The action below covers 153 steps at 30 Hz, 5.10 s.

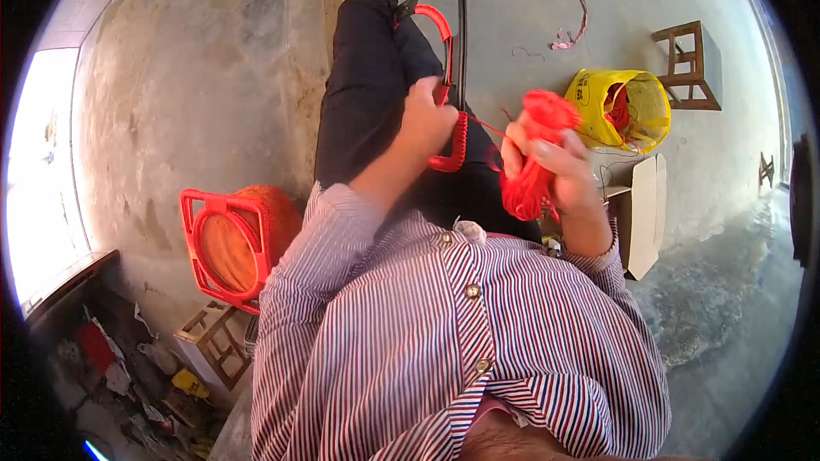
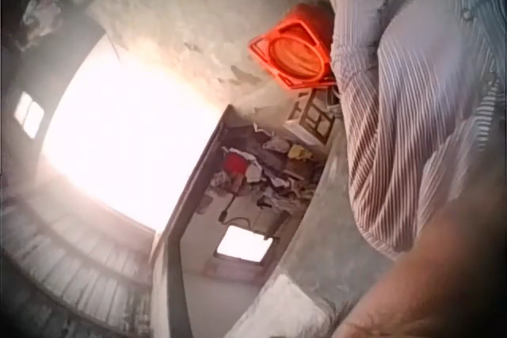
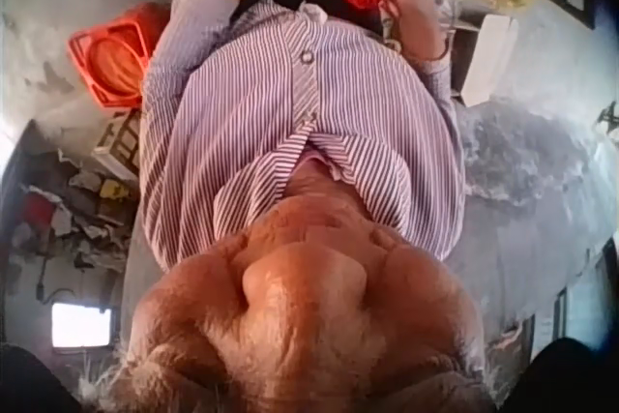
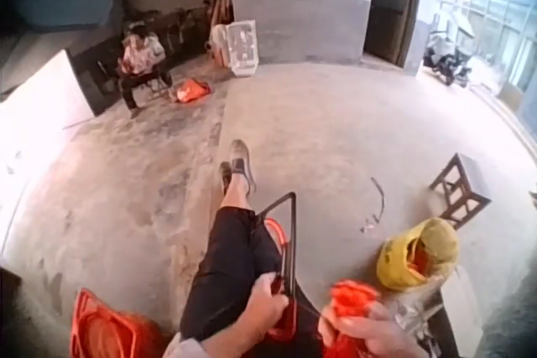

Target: Wrapping a red string around a circular black frame.

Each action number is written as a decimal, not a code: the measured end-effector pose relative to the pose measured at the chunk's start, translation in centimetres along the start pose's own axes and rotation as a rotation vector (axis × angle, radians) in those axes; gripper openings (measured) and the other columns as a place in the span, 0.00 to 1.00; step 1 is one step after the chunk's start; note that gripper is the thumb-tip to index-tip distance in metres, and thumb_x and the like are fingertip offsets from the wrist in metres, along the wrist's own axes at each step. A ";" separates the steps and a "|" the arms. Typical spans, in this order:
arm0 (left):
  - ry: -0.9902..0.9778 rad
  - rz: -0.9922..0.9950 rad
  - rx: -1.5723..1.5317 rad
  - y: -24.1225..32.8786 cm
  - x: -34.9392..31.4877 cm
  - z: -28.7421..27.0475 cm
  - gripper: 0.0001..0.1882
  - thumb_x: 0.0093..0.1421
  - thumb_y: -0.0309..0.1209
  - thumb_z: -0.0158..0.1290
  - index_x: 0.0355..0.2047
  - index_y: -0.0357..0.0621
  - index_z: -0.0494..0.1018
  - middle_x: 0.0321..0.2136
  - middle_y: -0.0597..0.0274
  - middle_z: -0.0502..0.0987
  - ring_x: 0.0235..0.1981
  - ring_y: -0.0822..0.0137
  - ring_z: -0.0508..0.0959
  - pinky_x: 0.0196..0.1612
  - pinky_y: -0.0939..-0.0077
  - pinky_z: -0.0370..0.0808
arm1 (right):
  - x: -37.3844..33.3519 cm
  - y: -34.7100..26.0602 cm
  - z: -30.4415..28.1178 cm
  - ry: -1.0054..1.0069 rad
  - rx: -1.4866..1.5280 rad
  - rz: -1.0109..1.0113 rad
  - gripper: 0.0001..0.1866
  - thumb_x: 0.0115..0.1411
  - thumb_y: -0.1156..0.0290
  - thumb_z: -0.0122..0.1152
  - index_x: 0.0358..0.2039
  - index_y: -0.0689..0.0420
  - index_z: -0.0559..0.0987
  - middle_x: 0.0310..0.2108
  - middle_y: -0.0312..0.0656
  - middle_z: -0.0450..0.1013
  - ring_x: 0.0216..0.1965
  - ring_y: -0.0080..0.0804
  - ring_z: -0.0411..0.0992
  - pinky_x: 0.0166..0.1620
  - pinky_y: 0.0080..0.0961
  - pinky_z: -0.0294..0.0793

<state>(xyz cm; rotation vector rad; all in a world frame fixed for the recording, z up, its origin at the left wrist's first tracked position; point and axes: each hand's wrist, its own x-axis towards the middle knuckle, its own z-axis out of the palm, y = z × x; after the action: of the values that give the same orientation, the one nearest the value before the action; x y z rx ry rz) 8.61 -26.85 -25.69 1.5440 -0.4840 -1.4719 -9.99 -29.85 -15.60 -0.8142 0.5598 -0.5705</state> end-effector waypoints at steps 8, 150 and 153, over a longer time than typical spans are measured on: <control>0.246 0.422 0.178 4.3 -2.7 -0.3 0.04 0.56 0.21 0.55 0.32 0.37 0.72 0.27 0.67 0.74 0.26 0.79 0.73 0.30 0.85 0.70 | 3.4 -2.4 -3.2 -0.339 -0.788 -0.277 0.14 0.47 0.73 0.59 0.35 0.61 0.73 0.30 0.42 0.67 0.29 0.39 0.69 0.32 0.31 0.68; 0.273 0.634 0.334 3.9 -1.4 -0.2 0.03 0.55 0.23 0.56 0.28 0.36 0.74 0.22 0.66 0.75 0.24 0.79 0.72 0.30 0.83 0.71 | 2.1 -4.2 -3.1 -0.248 -0.937 0.001 0.14 0.46 0.72 0.58 0.35 0.61 0.77 0.28 0.39 0.71 0.31 0.34 0.72 0.35 0.29 0.72; 0.266 0.460 0.775 2.0 -0.3 -3.7 0.12 0.59 0.33 0.55 0.27 0.34 0.73 0.22 0.59 0.77 0.25 0.74 0.75 0.30 0.78 0.72 | 4.1 1.1 -5.3 -0.118 -1.744 -0.062 0.11 0.50 0.68 0.58 0.33 0.58 0.79 0.31 0.45 0.74 0.34 0.43 0.73 0.37 0.33 0.72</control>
<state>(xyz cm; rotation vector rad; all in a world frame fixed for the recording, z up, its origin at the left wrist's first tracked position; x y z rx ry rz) 12.58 -26.39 -24.39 1.9940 -1.2497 -0.7246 -10.24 -34.65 -20.43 -2.4821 0.8771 0.0721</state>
